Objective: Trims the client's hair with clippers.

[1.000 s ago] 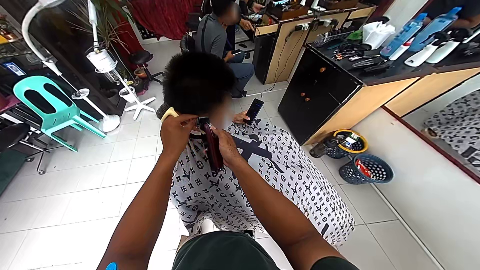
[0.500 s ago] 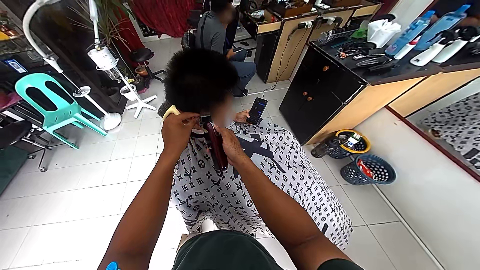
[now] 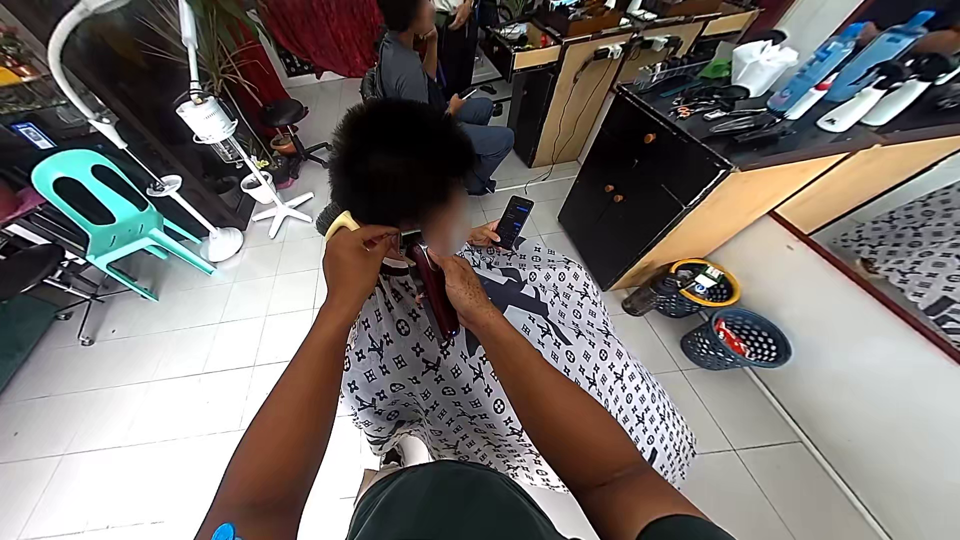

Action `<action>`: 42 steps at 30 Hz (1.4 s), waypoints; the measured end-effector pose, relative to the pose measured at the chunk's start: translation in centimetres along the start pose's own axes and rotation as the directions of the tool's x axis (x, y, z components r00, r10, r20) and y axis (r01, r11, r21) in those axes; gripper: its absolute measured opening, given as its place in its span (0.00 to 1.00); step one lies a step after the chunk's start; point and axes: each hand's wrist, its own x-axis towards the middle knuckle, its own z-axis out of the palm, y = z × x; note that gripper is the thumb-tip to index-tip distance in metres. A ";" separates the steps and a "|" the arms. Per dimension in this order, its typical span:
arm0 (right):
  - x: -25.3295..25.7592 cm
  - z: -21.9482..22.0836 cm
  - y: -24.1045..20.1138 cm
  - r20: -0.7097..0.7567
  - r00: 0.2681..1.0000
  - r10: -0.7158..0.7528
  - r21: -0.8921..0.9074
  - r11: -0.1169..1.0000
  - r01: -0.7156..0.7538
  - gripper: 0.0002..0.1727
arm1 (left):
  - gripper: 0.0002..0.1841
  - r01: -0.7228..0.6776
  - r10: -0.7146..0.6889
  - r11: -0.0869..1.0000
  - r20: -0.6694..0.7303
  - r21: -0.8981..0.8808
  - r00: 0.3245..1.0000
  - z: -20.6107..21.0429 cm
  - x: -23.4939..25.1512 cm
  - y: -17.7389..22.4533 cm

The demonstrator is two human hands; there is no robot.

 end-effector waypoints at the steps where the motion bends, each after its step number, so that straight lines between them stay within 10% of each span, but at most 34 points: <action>1: 0.0 0.0 0.0 -0.003 1.000 -0.015 -0.002 1.000 0.015 0.26 | 0.06 -0.003 0.003 1.000 -0.003 0.000 1.000 0.0 0.0 0.0; 42: 0.2 -0.7 -0.9 0.037 0.999 -0.025 -0.122 0.992 0.029 0.26 | 0.06 0.007 -0.007 0.999 0.009 -0.032 1.000 -0.1 0.1 -0.2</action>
